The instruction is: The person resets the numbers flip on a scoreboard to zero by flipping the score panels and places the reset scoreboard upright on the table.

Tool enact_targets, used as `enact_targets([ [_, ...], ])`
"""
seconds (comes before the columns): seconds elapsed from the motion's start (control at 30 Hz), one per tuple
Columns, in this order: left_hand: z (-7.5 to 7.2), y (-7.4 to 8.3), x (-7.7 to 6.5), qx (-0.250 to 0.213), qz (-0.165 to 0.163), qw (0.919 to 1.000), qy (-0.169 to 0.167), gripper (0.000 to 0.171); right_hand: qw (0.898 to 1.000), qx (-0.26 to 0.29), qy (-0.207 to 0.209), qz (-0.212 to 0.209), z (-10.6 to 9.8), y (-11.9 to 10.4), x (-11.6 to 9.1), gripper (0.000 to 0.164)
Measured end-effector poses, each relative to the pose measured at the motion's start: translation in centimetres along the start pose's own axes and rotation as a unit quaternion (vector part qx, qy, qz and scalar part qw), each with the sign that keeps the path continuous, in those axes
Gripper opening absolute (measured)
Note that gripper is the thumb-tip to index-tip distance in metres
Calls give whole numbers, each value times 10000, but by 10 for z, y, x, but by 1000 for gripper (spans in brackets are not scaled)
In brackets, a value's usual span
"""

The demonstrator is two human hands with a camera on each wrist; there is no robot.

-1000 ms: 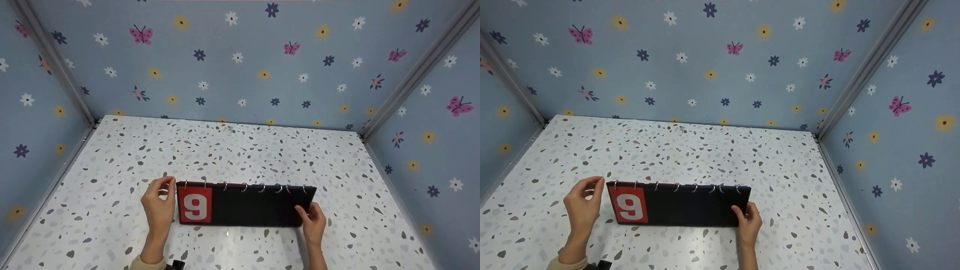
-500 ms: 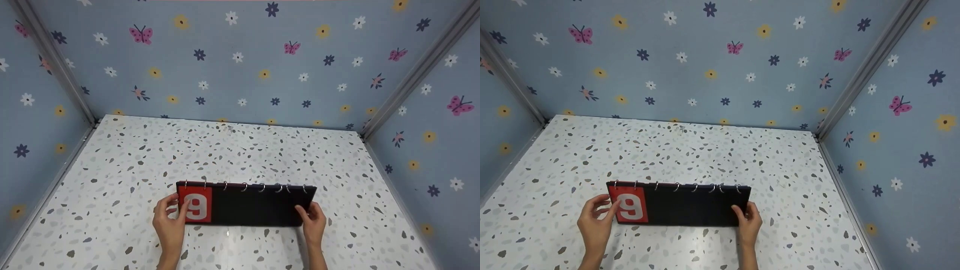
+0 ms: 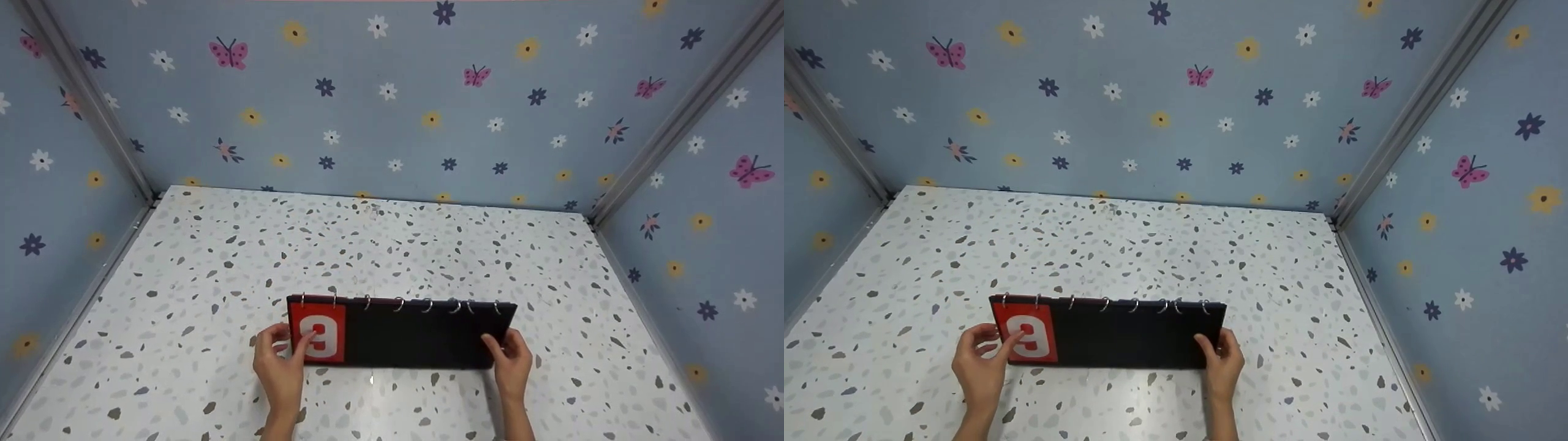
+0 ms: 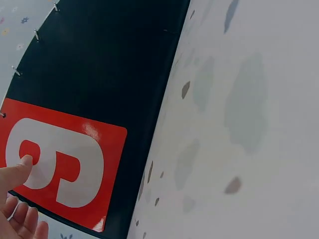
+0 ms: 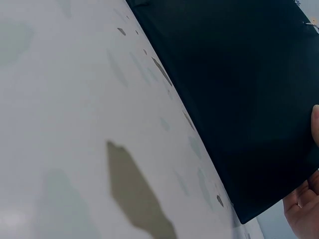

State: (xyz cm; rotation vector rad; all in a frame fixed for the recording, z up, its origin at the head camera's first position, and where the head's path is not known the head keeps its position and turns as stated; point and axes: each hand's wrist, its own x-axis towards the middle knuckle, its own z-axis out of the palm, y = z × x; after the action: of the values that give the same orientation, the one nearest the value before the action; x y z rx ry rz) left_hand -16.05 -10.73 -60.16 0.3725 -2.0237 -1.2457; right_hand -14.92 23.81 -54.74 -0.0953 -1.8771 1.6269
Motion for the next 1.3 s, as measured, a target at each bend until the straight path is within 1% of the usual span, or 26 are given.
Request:
enact_targets([
  [0.1,-12,28,6,-270,-108,9996,-22,38,10000,83,11,-23,-1,10,1,15],
  [0.17,-19,42,9,-476,-121,9988,-20,36,9998,154,14,-93,-3,18,1,16],
  [0.23,-23,49,12,-462,-178,9988,-52,33,9996,155,-5,-223,-5,28,1,15],
  [0.33,-25,49,14,-419,-345,9984,-131,28,9989,97,-75,-443,-7,43,2,16],
  [0.4,-26,48,16,-457,-419,9979,-160,24,9987,94,-102,-493,-9,46,1,15],
  [0.47,-26,47,17,-537,-402,9976,-142,21,9991,57,-79,-421,-8,42,1,16],
  [0.53,-26,47,17,-640,-358,9972,-114,19,9994,73,-40,-321,-6,35,0,16],
  [0.57,-26,41,17,-849,-274,9960,-106,19,9996,60,-12,-269,-5,31,0,16],
  [0.6,-25,38,17,-899,-206,9957,-86,18,9997,19,18,-243,-5,29,0,17],
  [0.63,-24,33,17,-1051,-138,9943,-115,18,9996,43,-2,-277,-5,30,0,17],
  [0.67,-25,33,17,-1045,-116,9944,-142,17,9994,80,-35,-333,-6,34,1,16],
  [0.77,-29,35,17,-918,-51,9953,-315,15,9988,-23,-53,-481,-8,49,2,16],
  [0.8,-31,41,17,-721,-81,9966,-379,15,9986,-38,-56,-525,-9,54,3,16],
  [0.83,-32,39,17,-780,-89,9959,-448,14,9984,-56,-60,-559,-10,59,3,16],
  [0.87,-35,42,17,-728,-115,9958,-543,15,9984,-90,-36,-557,-10,62,4,17],
  [0.9,-36,38,17,-832,-143,9941,-676,17,9983,-135,-8,-559,-10,62,4,17],
  [0.93,-34,29,15,-708,-154,9947,-734,18,9983,-106,-5,-570,-10,63,4,17],
  [1.0,-29,6,12,-532,-202,9949,-835,23,9982,-107,-11,-597,-10,61,4,17],
  [1.03,-26,-6,11,-410,-236,9949,-885,27,9982,-83,-17,-594,-9,59,3,17],
  [1.1,-23,-23,8,85,-300,9947,-982,36,9983,18,-37,-586,-8,51,3,17],
  [1.13,-27,-20,9,38,-322,9935,-1093,35,9984,59,-41,-561,-7,48,3,17],
  [1.17,-27,-24,8,24,-351,9927,-1157,38,9985,105,-44,-545,-7,45,2,17],
  [1.2,-29,-25,8,28,-316,9922,-1207,39,9985,129,-55,-527,-6,44,2,18],
  [1.23,-32,-24,8,-79,-295,9910,-1302,39,9986,112,-59,-520,-7,44,2,18],
  [1.27,-36,-20,9,-181,-271,9892,-1428,37,9985,73,-66,-538,-7,44,2,18],
  [1.3,-41,-13,10,-372,-247,9867,-1562,34,9985,50,-71,-550,-7,47,2,17],
])
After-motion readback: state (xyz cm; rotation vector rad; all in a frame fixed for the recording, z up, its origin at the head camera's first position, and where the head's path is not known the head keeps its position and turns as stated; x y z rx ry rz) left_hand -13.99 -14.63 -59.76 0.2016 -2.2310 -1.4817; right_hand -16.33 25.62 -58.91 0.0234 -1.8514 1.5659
